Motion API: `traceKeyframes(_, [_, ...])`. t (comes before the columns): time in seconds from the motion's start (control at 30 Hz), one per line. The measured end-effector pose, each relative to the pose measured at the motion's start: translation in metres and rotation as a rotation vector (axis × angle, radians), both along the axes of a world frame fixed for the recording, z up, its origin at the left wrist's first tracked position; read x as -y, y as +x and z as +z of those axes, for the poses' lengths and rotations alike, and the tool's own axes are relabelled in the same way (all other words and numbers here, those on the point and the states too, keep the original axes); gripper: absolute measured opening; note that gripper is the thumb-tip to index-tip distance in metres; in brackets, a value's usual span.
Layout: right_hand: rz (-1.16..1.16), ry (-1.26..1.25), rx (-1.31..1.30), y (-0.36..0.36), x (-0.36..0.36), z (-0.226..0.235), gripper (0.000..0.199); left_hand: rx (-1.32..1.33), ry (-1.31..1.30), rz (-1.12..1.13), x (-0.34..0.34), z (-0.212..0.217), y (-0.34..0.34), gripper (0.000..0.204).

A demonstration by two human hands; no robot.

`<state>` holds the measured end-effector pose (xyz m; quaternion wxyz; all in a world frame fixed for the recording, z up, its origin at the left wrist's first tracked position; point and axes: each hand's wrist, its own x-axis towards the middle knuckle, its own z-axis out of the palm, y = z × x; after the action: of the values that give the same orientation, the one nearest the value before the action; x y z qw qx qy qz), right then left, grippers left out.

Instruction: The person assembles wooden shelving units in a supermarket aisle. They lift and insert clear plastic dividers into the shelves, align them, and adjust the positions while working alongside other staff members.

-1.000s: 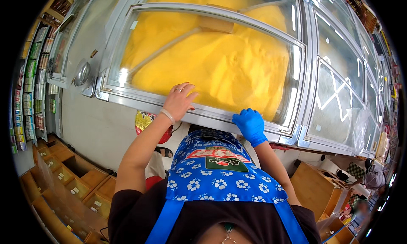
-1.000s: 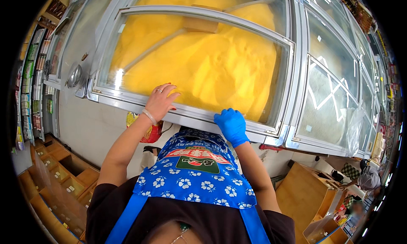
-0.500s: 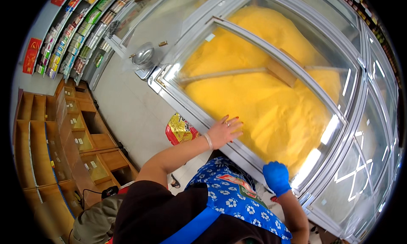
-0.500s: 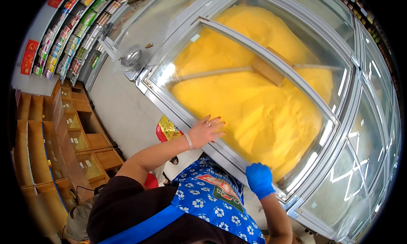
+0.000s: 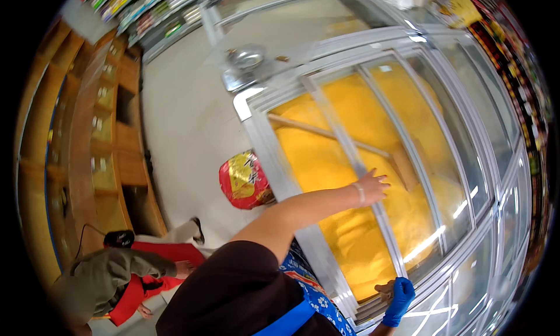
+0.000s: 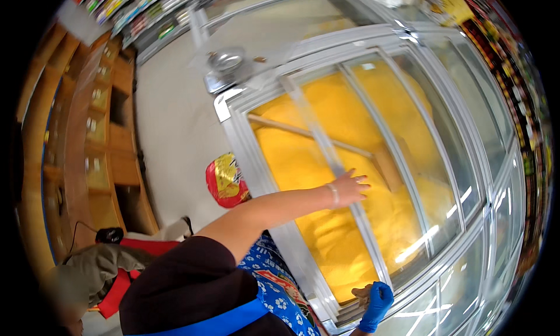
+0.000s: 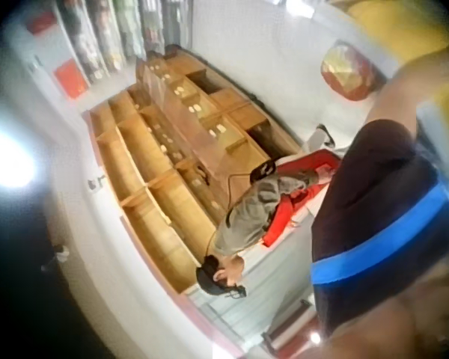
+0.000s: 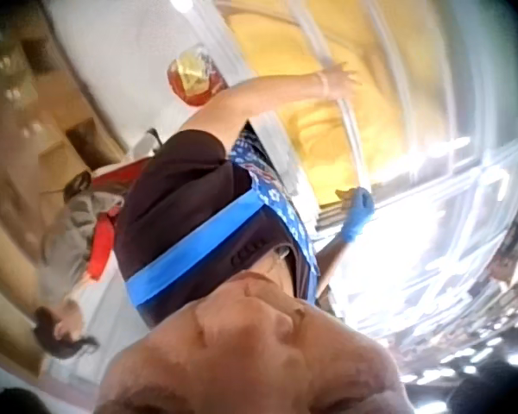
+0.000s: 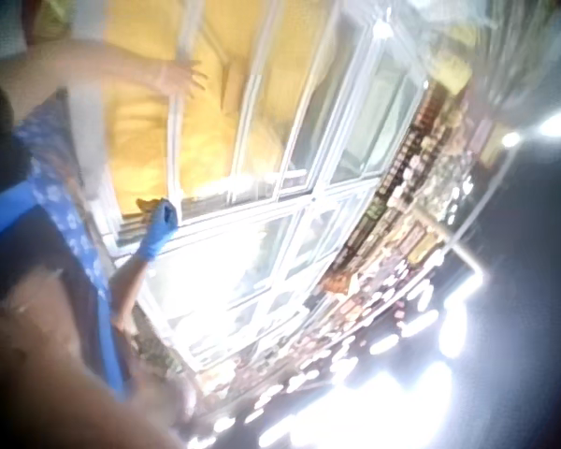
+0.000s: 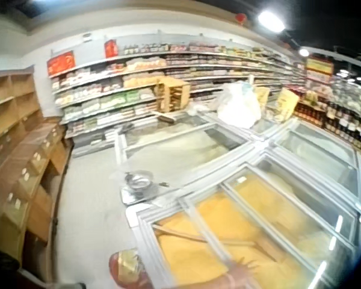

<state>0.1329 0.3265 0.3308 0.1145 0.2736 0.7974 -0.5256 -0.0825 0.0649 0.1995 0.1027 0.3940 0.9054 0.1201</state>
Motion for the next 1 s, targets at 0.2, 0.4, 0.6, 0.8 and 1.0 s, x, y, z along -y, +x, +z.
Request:
traceKeyframes(0.2, [0.310,-0.265,-0.072,-0.071,0.060,-0.034,0.004,-0.238,0.418,0.377,0.048,0.013,0.092,0.023])
traceKeyframes(0.4, [0.397,-0.354,-0.378,-0.218,0.059,-0.043,0.021,0.040,0.214,0.986,0.217,0.023,0.285,0.020])
traceKeyframes(0.6, [0.179,-0.041,-0.439,-0.409,-0.064,-0.072,0.036,0.511,0.374,1.837,0.292,-0.015,0.417,0.020])
traceKeyframes(0.8, [0.271,-0.023,-0.571,-0.472,-0.032,-0.087,0.030,0.600,0.337,1.994,0.287,-0.044,0.525,0.028])
traceKeyframes(1.0, [1.031,-0.048,-0.503,-0.272,0.280,-0.086,0.011,0.608,0.538,2.186,0.254,-0.056,0.585,0.031])
